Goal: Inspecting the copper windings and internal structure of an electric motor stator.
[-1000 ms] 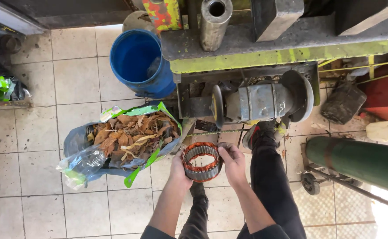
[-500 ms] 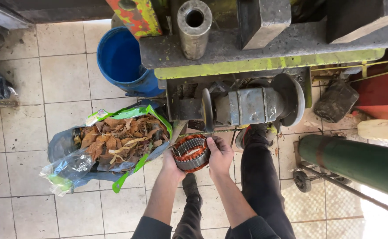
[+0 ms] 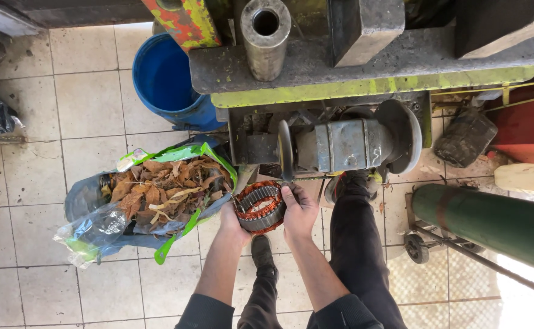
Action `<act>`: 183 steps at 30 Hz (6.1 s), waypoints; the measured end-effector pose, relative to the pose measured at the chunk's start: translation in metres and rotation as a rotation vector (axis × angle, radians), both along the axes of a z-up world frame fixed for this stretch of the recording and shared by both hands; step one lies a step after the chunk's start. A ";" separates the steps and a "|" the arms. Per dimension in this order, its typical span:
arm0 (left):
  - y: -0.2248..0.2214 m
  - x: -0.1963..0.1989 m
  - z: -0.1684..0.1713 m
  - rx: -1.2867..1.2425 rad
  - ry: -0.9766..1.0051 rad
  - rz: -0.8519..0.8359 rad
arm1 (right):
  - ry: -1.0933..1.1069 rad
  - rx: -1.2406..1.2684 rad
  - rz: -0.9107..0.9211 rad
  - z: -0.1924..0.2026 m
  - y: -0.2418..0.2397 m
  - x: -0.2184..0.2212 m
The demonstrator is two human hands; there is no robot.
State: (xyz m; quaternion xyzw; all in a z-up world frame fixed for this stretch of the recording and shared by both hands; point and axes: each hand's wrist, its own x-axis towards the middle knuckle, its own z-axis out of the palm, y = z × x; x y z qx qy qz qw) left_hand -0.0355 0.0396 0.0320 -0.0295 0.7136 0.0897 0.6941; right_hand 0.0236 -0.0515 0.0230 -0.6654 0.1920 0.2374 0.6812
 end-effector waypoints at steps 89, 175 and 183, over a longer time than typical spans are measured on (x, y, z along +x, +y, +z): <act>-0.011 0.020 -0.005 0.030 0.020 -0.041 | -0.182 -0.172 0.230 -0.009 -0.014 0.009; -0.044 -0.038 0.047 0.151 -0.070 -0.386 | 0.295 0.307 0.078 -0.021 -0.033 0.024; -0.051 -0.041 0.040 0.157 -0.077 -0.359 | 0.267 0.276 0.110 -0.016 -0.034 0.026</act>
